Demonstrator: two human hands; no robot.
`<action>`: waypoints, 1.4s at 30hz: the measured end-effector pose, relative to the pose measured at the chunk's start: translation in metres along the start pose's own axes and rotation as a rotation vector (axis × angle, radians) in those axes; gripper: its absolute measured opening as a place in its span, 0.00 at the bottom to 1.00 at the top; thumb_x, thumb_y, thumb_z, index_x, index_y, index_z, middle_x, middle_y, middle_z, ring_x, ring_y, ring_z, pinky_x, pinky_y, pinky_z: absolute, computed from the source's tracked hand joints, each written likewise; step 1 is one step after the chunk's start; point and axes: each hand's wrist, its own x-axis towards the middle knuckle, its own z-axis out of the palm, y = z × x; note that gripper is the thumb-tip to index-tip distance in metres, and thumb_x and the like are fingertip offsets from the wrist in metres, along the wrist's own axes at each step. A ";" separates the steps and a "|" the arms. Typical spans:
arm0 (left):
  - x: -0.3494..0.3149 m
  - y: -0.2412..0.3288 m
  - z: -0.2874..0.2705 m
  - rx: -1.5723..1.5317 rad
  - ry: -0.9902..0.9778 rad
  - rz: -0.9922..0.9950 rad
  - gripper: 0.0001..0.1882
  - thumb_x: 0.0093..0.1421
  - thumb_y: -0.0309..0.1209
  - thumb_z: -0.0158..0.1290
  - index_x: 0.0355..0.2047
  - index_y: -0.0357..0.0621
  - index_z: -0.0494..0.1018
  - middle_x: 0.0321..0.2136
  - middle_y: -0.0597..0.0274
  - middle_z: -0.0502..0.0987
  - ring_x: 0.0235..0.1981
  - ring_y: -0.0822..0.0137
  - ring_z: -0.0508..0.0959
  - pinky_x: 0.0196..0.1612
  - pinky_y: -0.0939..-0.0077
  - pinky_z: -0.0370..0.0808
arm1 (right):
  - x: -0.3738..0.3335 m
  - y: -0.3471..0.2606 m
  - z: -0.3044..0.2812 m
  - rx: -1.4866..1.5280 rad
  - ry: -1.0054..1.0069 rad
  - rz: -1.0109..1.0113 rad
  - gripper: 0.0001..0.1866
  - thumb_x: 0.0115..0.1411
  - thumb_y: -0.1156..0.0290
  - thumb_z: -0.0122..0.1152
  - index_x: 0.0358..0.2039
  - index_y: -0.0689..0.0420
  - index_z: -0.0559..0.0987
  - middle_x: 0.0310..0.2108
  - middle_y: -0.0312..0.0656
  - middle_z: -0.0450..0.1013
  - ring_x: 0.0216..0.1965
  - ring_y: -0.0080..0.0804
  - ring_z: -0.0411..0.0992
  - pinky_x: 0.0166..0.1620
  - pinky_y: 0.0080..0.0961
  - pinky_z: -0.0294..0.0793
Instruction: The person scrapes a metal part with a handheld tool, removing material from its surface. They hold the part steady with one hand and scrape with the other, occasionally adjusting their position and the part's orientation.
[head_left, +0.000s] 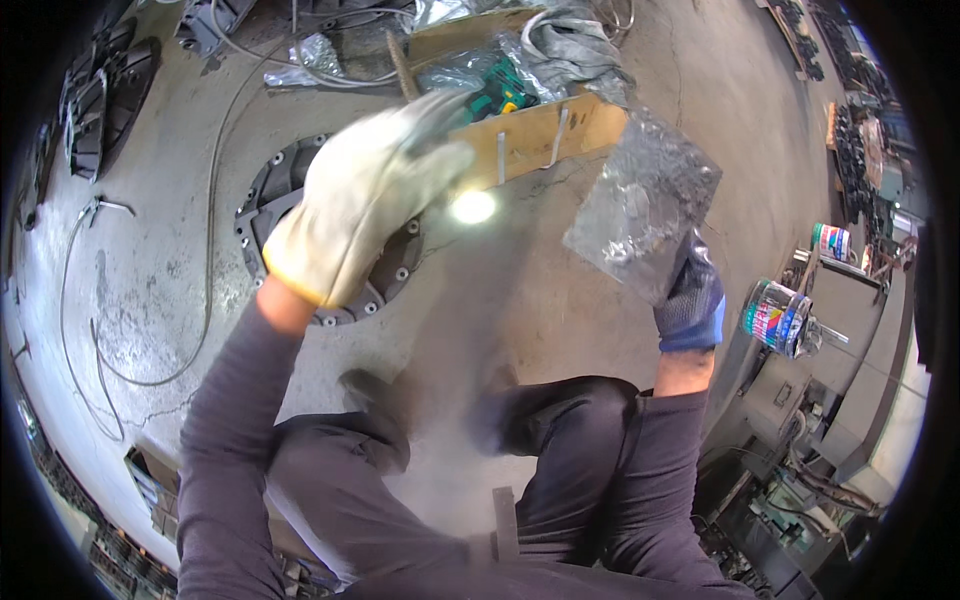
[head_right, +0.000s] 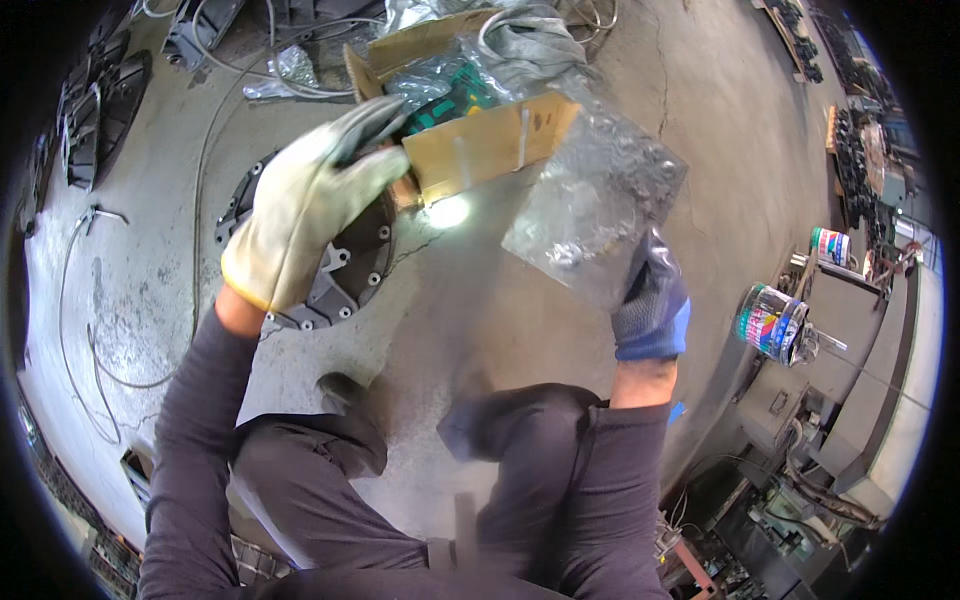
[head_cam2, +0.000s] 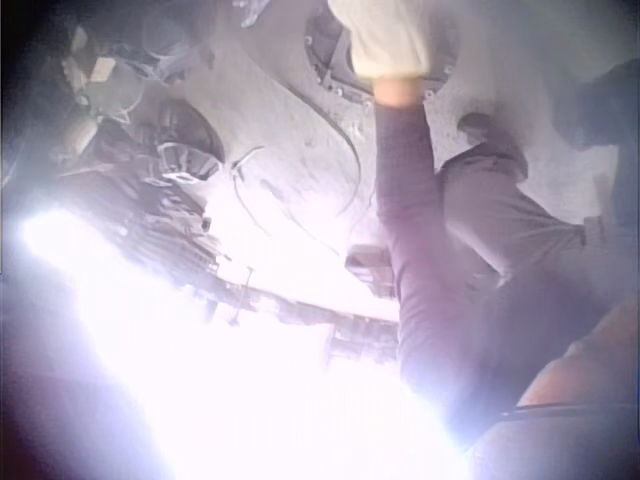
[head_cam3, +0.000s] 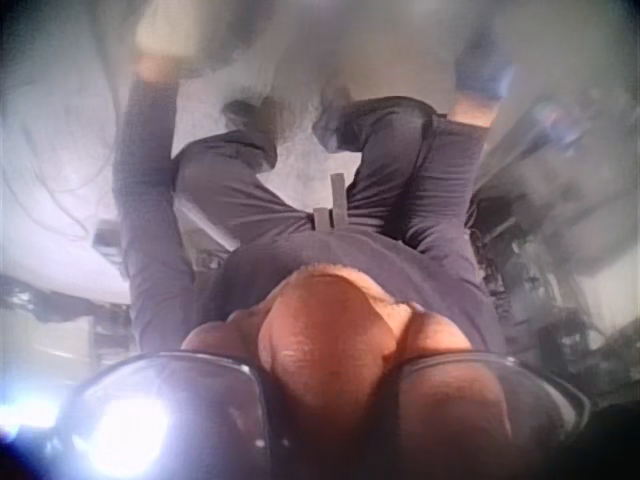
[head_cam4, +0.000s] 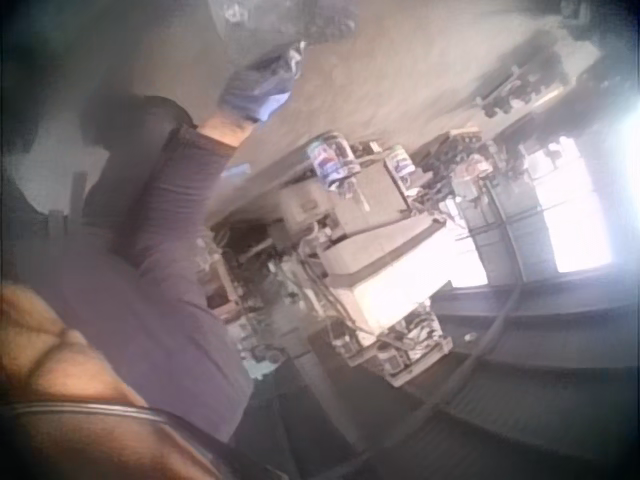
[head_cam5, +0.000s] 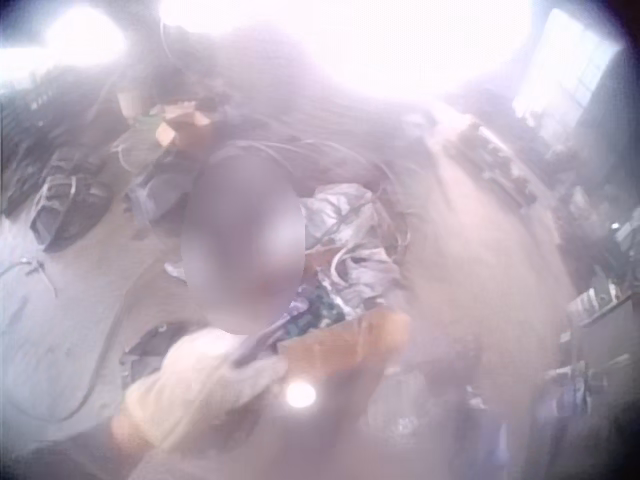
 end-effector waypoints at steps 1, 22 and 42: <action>0.020 -0.009 0.013 0.235 -0.003 0.273 0.18 0.67 0.34 0.58 0.53 0.39 0.80 0.45 0.47 0.86 0.44 0.54 0.87 0.50 0.62 0.82 | 0.006 0.002 0.000 -0.109 -0.022 -0.081 0.20 0.80 0.68 0.48 0.61 0.67 0.78 0.56 0.45 0.80 0.57 0.30 0.78 0.61 0.28 0.77; 0.060 -0.033 0.069 0.527 -0.501 -0.075 0.20 0.61 0.42 0.49 0.37 0.45 0.86 0.36 0.42 0.86 0.39 0.43 0.86 0.45 0.54 0.81 | -0.013 0.344 0.030 0.500 0.066 0.461 0.16 0.73 0.68 0.65 0.55 0.64 0.83 0.42 0.33 0.82 0.40 0.22 0.79 0.44 0.22 0.79; 0.037 -0.020 0.077 0.664 -0.352 0.022 0.17 0.62 0.42 0.54 0.32 0.44 0.87 0.30 0.44 0.86 0.34 0.44 0.87 0.40 0.52 0.82 | 0.071 0.098 0.104 -0.240 0.052 -0.936 0.18 0.66 0.78 0.68 0.57 0.60 0.85 0.55 0.46 0.84 0.59 0.41 0.80 0.63 0.36 0.77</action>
